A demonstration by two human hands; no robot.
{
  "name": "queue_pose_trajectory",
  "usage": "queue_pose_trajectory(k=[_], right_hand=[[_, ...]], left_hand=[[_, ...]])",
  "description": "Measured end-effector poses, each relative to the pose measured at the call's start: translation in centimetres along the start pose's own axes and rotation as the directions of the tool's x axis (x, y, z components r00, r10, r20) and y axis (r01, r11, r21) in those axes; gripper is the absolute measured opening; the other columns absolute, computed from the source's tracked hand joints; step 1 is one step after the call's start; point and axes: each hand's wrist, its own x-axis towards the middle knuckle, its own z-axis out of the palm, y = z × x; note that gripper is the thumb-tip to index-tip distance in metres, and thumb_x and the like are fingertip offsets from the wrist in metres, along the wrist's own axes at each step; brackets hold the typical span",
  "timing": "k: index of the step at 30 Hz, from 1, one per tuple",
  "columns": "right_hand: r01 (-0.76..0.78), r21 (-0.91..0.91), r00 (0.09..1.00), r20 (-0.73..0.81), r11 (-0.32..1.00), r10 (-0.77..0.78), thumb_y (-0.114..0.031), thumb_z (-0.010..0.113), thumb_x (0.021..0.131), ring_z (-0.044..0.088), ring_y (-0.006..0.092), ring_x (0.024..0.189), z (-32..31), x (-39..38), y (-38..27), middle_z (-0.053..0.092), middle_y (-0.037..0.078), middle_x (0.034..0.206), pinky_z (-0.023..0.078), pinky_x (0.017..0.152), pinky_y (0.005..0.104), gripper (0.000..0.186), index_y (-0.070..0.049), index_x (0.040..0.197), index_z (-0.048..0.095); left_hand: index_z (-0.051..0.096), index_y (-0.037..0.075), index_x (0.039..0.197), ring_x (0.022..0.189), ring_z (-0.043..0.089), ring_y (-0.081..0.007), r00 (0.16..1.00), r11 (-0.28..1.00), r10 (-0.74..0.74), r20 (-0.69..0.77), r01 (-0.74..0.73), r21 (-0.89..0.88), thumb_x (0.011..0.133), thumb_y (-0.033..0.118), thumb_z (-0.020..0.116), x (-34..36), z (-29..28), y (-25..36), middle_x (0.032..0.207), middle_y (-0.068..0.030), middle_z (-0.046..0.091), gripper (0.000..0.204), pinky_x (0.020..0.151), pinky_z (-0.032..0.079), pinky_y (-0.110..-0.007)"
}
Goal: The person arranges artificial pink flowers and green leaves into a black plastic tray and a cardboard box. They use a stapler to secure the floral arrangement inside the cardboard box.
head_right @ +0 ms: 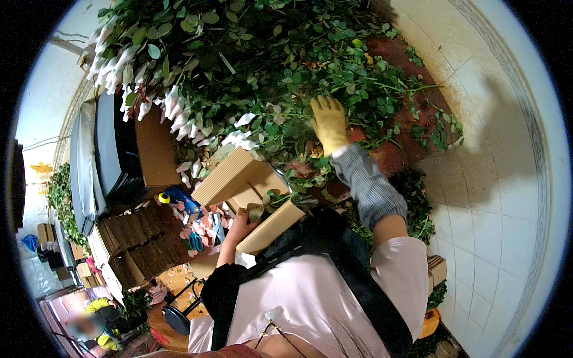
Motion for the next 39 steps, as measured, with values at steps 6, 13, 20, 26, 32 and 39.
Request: queue_pose_trajectory(k=[6,13,20,26,32,39], right_hand=[[-0.009,0.161,0.967,-0.249,0.987,0.049,-0.012,0.071,0.084,0.06,0.0284,0.121,-1.6,3.1,1.9,0.067,0.01,0.126,0.039,0.113,0.046,0.026,-0.01,0.11,0.069],[0.3,0.482,0.949,-0.067,0.823,-0.306,0.001,0.065,0.087,0.06,0.02,0.057,-8.2,-0.8,-0.6,0.061,0.004,0.069,0.05,0.05,0.0353,0.041,-0.02,0.122,0.066],[0.336,0.16,0.657,0.667,0.928,-0.353,-0.011,0.062,0.084,0.069,0.0259,0.076,2.1,-12.1,-2.6,0.071,0.007,0.08,0.053,0.069,0.0431,0.02,-0.017,0.099,0.073],[0.335,0.408,0.738,0.448,0.85,-0.505,-0.002,0.069,0.072,0.068,0.0303,0.08,5.0,-14.3,-1.3,0.067,0.011,0.08,0.053,0.068,0.0443,0.018,-0.011,0.087,0.07],[-0.146,0.714,0.715,0.554,0.684,-0.426,-0.022,0.066,0.094,0.064,0.0293,0.115,1.0,-7.7,0.1,0.064,0.012,0.132,0.052,0.099,0.0399,0.045,-0.016,0.138,0.057],[-0.087,-0.222,0.974,0.184,0.971,0.129,-0.016,0.059,0.096,0.066,0.0206,0.083,5.7,8.7,5.5,0.068,0.007,0.087,0.056,0.08,0.0379,0.013,-0.007,0.101,0.067]], left_hand=[[0.059,-0.005,0.127,0.087,0.068,-0.0386,0.997,0.979,-0.032,-0.071,0.017,-0.205,0.085,0.027,0.074,-0.4,0.4,0.6,0.106,-0.0247,0.064,0.055,0.073,0.053,-0.044],[0.068,-0.004,0.103,0.08,0.065,-0.0397,0.959,0.953,0.121,-0.255,-0.184,-0.242,0.088,0.022,0.072,0.6,2.7,-2.2,0.094,-0.021,0.065,0.03,0.074,0.052,-0.043],[0.073,0.001,0.106,0.088,0.066,-0.0374,0.974,0.982,0.186,-0.131,-0.188,-0.003,0.088,0.021,0.071,0.2,1.0,-0.7,0.108,-0.0209,0.067,0.027,0.076,0.052,-0.044],[0.064,0.004,0.117,0.111,0.057,-0.0375,0.966,0.948,0.16,-0.201,-0.094,0.303,0.074,0.013,0.077,-0.4,-1.8,4.8,0.114,-0.0166,0.058,0.045,0.095,0.049,-0.044],[0.066,0.007,0.124,0.105,0.06,-0.0358,0.971,0.987,0.158,-0.18,-0.163,-0.01,0.072,0.002,0.072,0.2,-0.1,0.8,0.113,-0.0169,0.059,0.052,0.094,0.051,-0.042],[0.062,0.006,0.129,0.1,0.06,-0.0371,0.979,0.996,0.086,-0.186,-0.088,-0.004,0.073,0.007,0.071,-0.2,-0.3,1.2,0.107,-0.0177,0.057,0.057,0.09,0.051,-0.044]])
